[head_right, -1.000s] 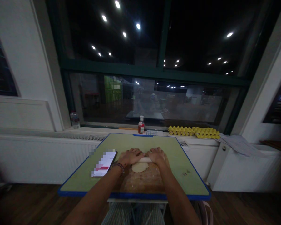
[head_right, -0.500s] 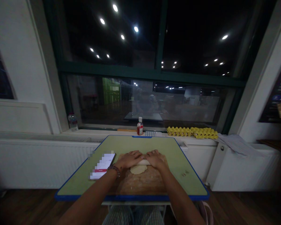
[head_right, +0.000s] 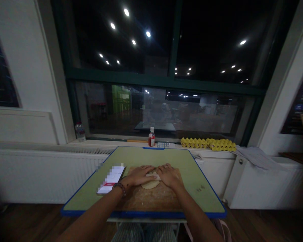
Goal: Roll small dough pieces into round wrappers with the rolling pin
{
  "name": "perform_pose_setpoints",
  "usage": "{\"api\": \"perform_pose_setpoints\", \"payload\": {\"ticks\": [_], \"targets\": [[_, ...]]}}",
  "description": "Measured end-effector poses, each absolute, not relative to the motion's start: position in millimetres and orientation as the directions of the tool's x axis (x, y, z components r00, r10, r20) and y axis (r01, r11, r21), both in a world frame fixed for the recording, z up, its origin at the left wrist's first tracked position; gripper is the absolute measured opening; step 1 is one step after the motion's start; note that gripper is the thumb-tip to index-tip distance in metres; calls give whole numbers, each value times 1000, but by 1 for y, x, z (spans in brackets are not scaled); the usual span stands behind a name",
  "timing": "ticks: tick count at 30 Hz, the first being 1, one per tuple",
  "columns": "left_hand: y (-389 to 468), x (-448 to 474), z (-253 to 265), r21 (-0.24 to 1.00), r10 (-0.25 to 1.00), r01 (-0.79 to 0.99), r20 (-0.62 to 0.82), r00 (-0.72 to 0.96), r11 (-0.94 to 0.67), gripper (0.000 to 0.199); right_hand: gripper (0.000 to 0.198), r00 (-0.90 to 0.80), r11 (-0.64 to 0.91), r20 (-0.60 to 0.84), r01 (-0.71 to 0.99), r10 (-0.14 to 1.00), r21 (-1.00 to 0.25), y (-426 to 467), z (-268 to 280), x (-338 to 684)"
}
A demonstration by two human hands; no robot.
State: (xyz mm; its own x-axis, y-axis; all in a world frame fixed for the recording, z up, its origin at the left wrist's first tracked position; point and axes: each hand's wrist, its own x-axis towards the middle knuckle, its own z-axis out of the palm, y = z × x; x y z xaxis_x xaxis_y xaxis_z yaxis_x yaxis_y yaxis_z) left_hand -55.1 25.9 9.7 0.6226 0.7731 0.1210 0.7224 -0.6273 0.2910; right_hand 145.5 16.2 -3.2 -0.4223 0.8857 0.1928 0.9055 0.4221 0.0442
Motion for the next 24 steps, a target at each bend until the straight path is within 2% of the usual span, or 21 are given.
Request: {"api": "perform_pose_setpoints", "payload": {"ticks": [11,17,24], "targets": [[10,-59,3,282,705,647,232,670,-708,73,51,-375,403,230,911,898,-89,-4,0,141],[-7,-61,4,271,711,658,246,659,-703,80,49,-360,397,273,913,892,-94,-22,2,140],[-20,-63,3,257,691,641,285,665,-723,80,47,-287,341,339,934,896,-108,-28,-14,135]]}}
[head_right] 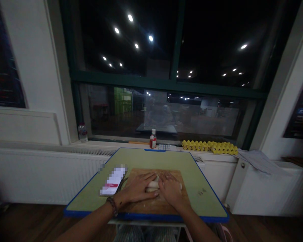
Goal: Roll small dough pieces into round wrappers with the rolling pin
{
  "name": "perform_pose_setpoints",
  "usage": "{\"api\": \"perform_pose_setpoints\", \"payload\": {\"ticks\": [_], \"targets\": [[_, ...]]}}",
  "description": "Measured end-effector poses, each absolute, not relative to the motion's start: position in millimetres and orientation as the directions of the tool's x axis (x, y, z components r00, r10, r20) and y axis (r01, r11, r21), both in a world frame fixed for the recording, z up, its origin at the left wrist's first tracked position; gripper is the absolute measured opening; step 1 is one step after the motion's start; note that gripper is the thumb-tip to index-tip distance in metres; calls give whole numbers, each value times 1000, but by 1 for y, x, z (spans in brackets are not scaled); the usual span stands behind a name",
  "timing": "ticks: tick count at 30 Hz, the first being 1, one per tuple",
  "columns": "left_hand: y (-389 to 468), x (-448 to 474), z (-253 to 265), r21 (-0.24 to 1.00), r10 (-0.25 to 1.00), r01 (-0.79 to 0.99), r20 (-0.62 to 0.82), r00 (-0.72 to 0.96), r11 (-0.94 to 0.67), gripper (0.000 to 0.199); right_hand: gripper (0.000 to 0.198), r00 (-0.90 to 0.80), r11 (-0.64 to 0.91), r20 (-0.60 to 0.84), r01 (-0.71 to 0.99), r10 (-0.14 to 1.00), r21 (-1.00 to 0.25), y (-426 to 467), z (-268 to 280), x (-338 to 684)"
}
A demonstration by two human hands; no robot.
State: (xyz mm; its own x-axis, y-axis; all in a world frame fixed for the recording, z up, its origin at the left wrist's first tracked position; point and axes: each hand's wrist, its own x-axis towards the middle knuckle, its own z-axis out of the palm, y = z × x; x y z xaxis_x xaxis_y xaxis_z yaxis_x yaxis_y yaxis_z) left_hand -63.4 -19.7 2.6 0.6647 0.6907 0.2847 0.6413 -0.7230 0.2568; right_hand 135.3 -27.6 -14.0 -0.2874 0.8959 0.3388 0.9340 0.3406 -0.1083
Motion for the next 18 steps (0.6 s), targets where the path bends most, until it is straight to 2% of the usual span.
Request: {"api": "perform_pose_setpoints", "payload": {"ticks": [18], "targets": [[-6,-58,0,212,687,656,308,658,-724,74,43,-229,258,382,966,895,-27,0,-30,122]]}}
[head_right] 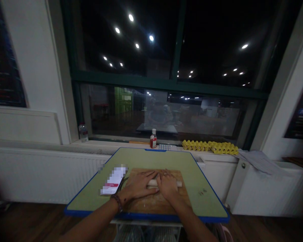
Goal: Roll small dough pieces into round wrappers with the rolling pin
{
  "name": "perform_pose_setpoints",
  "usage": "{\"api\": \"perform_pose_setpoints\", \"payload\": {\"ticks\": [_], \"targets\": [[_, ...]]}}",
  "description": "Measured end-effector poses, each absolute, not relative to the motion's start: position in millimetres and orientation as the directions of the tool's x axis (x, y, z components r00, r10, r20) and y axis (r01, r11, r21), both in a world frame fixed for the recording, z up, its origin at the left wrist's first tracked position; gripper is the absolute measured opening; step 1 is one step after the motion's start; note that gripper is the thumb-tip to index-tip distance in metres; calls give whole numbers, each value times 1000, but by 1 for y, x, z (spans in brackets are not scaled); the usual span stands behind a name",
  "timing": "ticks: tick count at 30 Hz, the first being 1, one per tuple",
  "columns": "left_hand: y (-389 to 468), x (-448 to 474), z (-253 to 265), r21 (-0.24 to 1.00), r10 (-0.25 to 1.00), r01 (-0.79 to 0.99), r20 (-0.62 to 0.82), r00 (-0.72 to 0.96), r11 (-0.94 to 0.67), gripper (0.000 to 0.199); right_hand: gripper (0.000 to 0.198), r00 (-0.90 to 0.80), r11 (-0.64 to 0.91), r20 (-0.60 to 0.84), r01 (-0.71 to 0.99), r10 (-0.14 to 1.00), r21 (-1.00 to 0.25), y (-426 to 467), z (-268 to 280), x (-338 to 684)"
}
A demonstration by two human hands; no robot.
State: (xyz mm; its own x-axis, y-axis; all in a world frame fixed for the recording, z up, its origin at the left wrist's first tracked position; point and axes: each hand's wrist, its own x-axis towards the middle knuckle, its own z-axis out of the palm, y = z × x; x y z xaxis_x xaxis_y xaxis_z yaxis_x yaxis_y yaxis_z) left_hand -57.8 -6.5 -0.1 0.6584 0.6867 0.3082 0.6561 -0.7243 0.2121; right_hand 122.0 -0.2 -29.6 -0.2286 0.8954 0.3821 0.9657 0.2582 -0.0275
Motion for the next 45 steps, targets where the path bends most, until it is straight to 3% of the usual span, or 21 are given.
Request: {"api": "perform_pose_setpoints", "payload": {"ticks": [12,19,23,31,45], "targets": [[-4,-57,9,311,728,658,286,623,-686,58,40,-268,296,365,955,891,-20,2,-22,107],[-3,-46,3,232,778,755,338,529,-614,66,43,-334,362,346,932,877,-18,2,-15,92],[0,-34,-2,210,837,845,381,393,-492,59,40,-258,294,296,952,920,-85,9,-12,88],[7,-28,-2,175,850,870,371,375,-460,52,30,-279,309,235,946,931,-98,14,-8,90],[32,-22,-3,184,902,922,338,267,-341,51,31,-200,223,214,971,956,-89,33,4,88]]}}
